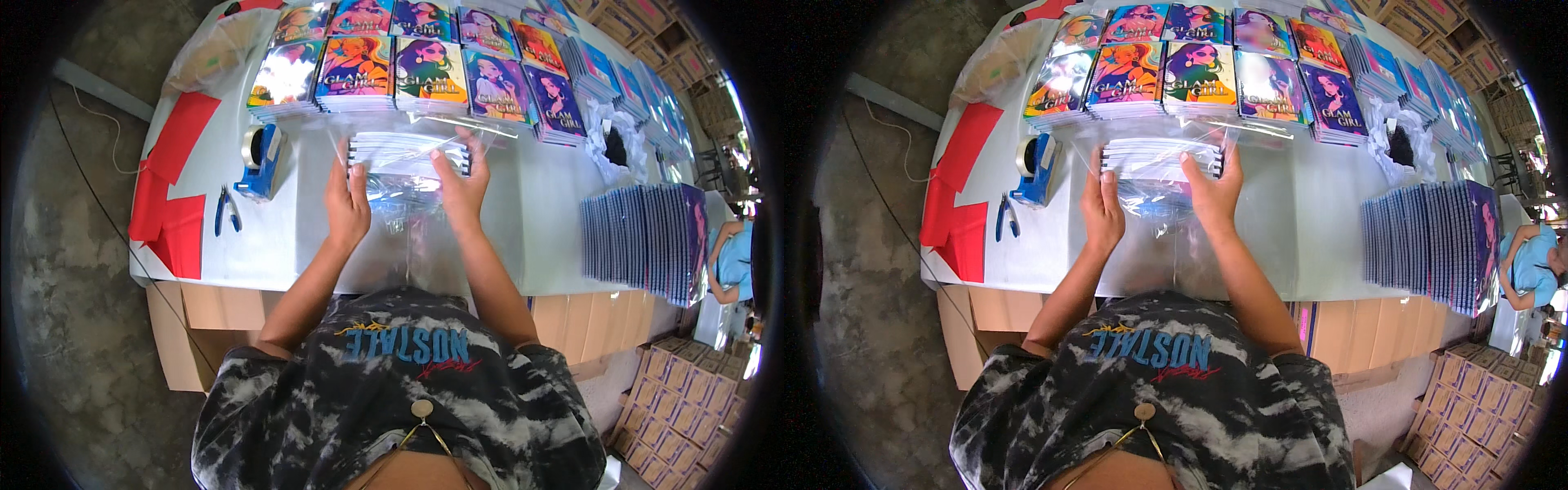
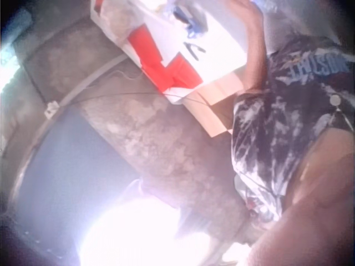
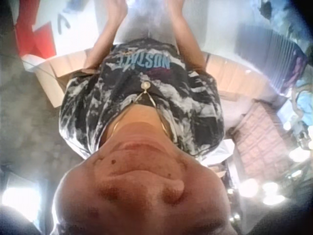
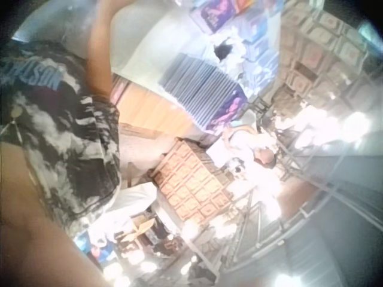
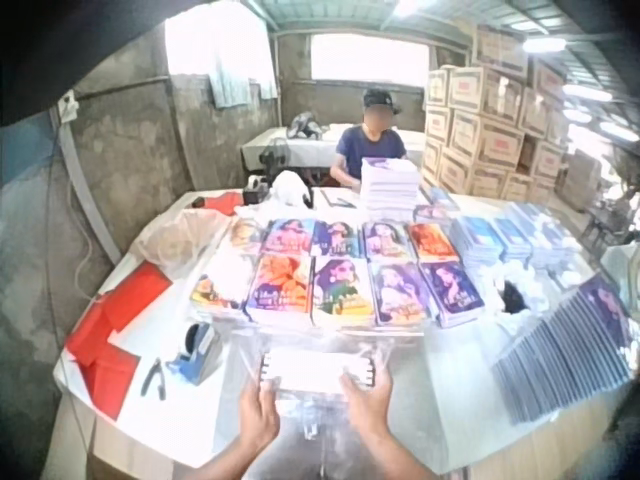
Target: The person repeatedly places spiral-bound notebooks into clear plastic sleeves, folds the sleeve edges, and stacks the packaged notebooks on the table. The person handles notebooks and plastic sleeves by hand throughout the clip.
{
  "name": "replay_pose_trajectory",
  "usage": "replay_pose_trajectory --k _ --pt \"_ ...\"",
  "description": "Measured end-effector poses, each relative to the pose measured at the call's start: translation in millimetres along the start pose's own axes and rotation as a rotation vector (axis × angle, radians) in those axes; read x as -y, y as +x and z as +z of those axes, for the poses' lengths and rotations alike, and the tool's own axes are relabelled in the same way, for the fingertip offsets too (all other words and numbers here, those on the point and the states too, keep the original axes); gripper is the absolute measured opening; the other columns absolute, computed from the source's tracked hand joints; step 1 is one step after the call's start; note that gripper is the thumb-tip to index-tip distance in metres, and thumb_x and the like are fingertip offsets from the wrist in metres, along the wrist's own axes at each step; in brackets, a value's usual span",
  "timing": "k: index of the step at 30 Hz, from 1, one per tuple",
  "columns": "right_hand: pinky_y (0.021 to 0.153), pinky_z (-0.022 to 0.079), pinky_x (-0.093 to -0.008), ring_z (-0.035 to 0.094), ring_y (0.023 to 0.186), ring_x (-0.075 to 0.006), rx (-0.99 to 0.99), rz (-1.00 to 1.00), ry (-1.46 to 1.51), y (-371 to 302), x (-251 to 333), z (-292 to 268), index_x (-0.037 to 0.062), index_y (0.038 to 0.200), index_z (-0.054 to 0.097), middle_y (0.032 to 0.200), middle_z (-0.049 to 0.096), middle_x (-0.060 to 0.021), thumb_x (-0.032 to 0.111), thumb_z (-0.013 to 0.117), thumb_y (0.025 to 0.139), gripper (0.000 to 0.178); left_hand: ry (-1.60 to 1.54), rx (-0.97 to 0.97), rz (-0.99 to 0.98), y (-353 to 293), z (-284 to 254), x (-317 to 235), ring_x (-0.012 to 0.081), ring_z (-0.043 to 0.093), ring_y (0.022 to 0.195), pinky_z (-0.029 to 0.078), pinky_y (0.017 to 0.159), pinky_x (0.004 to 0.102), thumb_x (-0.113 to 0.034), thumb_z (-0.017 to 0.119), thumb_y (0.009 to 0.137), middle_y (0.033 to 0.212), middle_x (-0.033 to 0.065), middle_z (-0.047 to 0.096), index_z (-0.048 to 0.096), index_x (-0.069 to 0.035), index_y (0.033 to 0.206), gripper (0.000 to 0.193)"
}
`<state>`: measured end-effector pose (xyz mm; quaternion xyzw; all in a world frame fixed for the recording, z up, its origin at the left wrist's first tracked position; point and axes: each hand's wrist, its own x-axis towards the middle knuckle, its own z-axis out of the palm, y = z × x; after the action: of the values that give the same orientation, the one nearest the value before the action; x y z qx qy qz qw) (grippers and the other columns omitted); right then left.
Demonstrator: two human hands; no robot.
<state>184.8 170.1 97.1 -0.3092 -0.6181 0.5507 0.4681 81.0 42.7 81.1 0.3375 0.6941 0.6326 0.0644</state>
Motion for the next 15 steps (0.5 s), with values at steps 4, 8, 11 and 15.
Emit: replay_pose_trajectory --k 4,8,11,15 --pt "0.082 0.043 -0.0292 0.056 0.088 -0.0155 -0.069 0.135 -0.076 1 9 8 -0.0029 0.114 0.054 0.105 0.058 -0.0097 0.014 0.066 0.08 0.04 0.41 -0.159 0.292 -8 0 3 0.0262 0.04 0.123 0.029 0.101 0.0372 -0.014 0.059 0.085 0.123 0.0102 0.055 0.06 -0.007 0.116 0.031" --pt "0.087 0.04 -0.0348 0.054 0.094 -0.0204 -0.104 0.155 -0.106 4 -1 8 -0.0013 0.119 0.053 0.109 0.056 -0.0138 0.023 0.065 0.082 0.045 0.67 -0.045 0.437 -1 1 -12 0.0199 0.039 0.126 0.02 0.105 0.0429 -0.019 0.065 0.081 0.125 0.0006 0.056 0.063 -0.017 0.113 0.032" --pt "0.097 0.029 -0.0438 0.049 0.106 -0.0261 -0.212 -0.239 -0.87 -8 5 6 0.0011 0.126 0.049 0.119 0.05 -0.0197 0.028 0.061 0.084 0.051 0.75 0.099 0.482 5 6 -26 0.0206 0.036 0.129 0.011 0.107 0.0458 -0.023 0.065 0.08 0.125 -0.0016 0.056 0.063 -0.017 0.114 0.034" --pt "0.103 0.015 -0.0507 0.038 0.123 -0.0299 0.106 -0.45 -0.927 -35 14 5 0.0039 0.132 0.042 0.133 0.042 -0.0184 0.025 0.054 0.087 0.052 0.717 0.294 0.505 8 10 -36 0.0262 0.041 0.125 0.012 0.107 0.0517 -0.037 0.054 0.086 0.128 0.0079 0.052 0.054 -0.007 0.123 0.047"
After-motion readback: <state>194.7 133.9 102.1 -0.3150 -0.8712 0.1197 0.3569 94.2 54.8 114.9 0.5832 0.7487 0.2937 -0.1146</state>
